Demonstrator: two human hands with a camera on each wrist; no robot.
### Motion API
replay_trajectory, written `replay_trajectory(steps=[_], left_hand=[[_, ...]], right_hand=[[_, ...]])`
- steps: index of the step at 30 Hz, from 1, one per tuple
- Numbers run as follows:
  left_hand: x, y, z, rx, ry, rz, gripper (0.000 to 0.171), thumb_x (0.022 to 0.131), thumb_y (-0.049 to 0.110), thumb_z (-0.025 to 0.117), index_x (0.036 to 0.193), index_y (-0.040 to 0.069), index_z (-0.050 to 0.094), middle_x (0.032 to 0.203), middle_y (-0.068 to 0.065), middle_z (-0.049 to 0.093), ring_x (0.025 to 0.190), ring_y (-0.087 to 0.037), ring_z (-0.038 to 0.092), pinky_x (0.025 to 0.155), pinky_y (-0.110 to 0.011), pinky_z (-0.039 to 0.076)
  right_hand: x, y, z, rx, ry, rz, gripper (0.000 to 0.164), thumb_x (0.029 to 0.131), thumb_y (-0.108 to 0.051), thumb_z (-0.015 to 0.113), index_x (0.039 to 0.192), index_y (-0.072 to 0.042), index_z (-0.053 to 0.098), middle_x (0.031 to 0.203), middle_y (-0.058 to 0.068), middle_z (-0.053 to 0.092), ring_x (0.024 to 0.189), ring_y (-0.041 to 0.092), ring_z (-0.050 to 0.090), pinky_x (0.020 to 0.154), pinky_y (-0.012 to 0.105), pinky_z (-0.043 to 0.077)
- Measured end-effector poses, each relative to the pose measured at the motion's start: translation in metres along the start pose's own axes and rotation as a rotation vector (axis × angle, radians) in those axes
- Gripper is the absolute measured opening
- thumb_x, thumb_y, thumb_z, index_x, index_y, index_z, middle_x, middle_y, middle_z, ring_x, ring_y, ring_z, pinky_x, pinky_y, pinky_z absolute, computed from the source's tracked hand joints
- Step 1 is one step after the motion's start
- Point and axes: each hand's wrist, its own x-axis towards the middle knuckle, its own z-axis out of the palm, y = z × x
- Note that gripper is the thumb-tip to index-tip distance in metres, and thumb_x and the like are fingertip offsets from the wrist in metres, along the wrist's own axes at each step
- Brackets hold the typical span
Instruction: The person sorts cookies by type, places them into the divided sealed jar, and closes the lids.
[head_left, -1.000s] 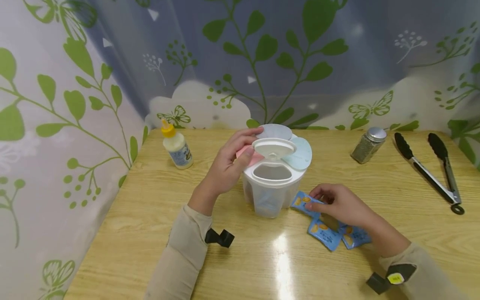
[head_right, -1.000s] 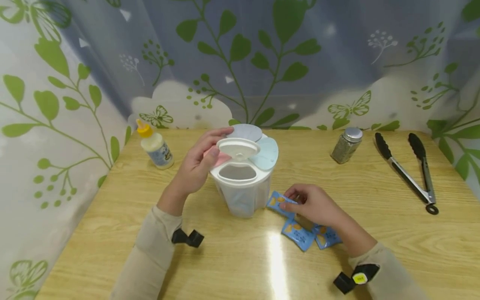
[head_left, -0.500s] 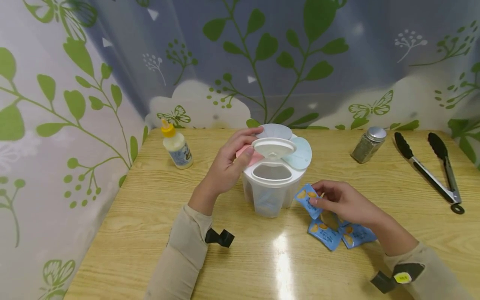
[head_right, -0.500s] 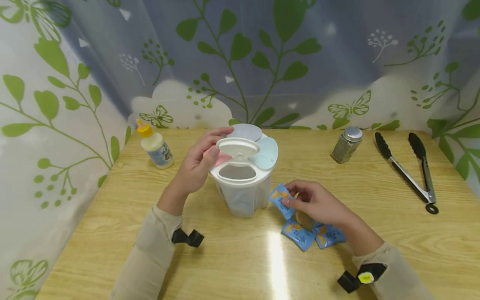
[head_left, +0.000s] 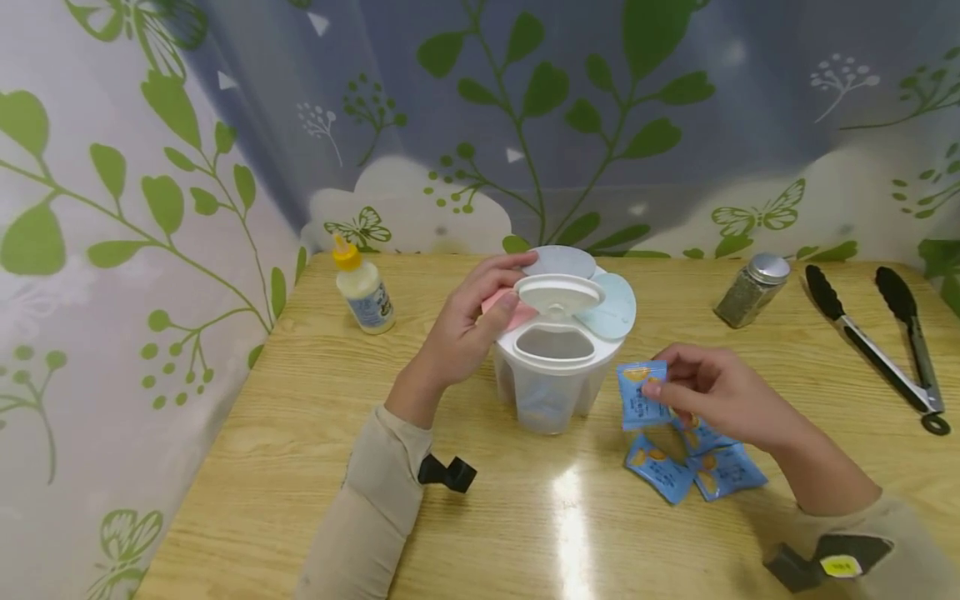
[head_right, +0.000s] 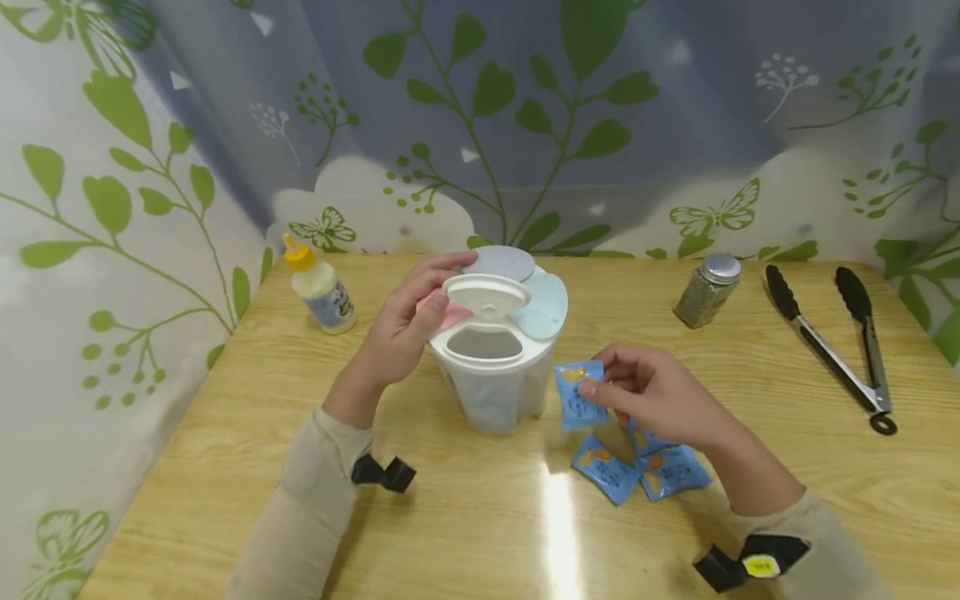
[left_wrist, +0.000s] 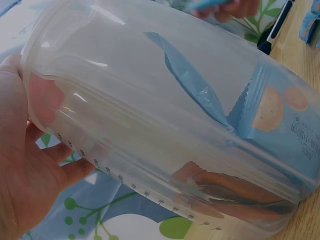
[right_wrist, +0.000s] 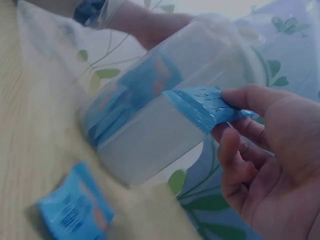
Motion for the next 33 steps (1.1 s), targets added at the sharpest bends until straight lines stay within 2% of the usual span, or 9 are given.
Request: replay_trajectory(steps=[3,8,13,19,27,31,33], left_hand=[[0.000,0.000,0.000,-0.005,-0.002,-0.002,0.060,0.104,0.053,0.039,0.110,-0.002,0.064,0.145,-0.019,0.050,0.142,-0.025,0.043,0.117,-0.041,0.036],[0.000,0.001,0.001,-0.001,-0.001,0.002,0.059,0.105,0.052,0.039,0.110,-0.002,0.064,0.145,-0.019,0.050,0.141,-0.025,0.043,0.117,-0.042,0.036],[0.000,0.001,0.001,0.007,0.004,-0.004,0.060,0.105,0.052,0.039,0.110,-0.002,0.064,0.145,-0.018,0.051,0.141,-0.024,0.043,0.117,-0.041,0.036],[0.000,0.002,0.000,0.005,0.000,-0.005,0.059,0.105,0.052,0.039,0.110,-0.002,0.064,0.146,-0.018,0.050,0.142,-0.024,0.043,0.117,-0.041,0.036],[-0.001,0.001,0.000,0.004,-0.002,-0.002,0.060,0.105,0.053,0.038,0.109,-0.001,0.064,0.146,-0.018,0.050,0.142,-0.024,0.043,0.116,-0.041,0.037],[-0.001,0.002,0.000,0.006,-0.001,-0.007,0.060,0.104,0.053,0.039,0.110,-0.001,0.064,0.146,-0.018,0.050,0.142,-0.024,0.043,0.116,-0.041,0.037],[0.000,0.002,0.000,0.006,-0.001,-0.009,0.060,0.104,0.054,0.039,0.111,-0.001,0.063,0.146,-0.018,0.050,0.142,-0.024,0.043,0.117,-0.041,0.037]], right_hand=[[-0.001,-0.010,-0.002,0.011,0.002,-0.073,0.008,0.098,0.000,0.059,0.104,-0.004,0.060,0.067,0.000,0.057,0.053,0.022,0.051,0.048,0.036,0.045],[-0.002,-0.026,-0.002,0.062,0.069,-0.135,0.016,0.095,0.008,0.058,0.103,-0.006,0.063,0.064,-0.002,0.058,0.056,0.016,0.054,0.053,0.033,0.047],[0.001,-0.040,0.000,0.207,0.143,-0.243,0.027,0.091,0.018,0.056,0.104,-0.004,0.067,0.072,-0.002,0.065,0.057,0.014,0.057,0.054,0.028,0.051],[0.011,-0.063,0.004,0.332,0.211,-0.410,0.025,0.088,0.023,0.054,0.101,0.006,0.067,0.072,0.005,0.064,0.056,0.016,0.056,0.052,0.028,0.047],[0.032,-0.102,0.022,0.282,0.294,-0.429,0.018,0.086,0.020,0.062,0.097,0.007,0.068,0.074,0.008,0.070,0.058,0.016,0.065,0.054,0.024,0.052],[0.039,-0.109,0.031,0.205,0.298,-0.455,0.016,0.085,0.017,0.067,0.097,0.006,0.068,0.076,0.008,0.071,0.059,0.015,0.068,0.054,0.022,0.053],[0.040,-0.111,0.034,0.125,0.300,-0.442,0.016,0.085,0.014,0.068,0.097,0.003,0.069,0.074,0.006,0.070,0.058,0.013,0.067,0.054,0.022,0.052]])
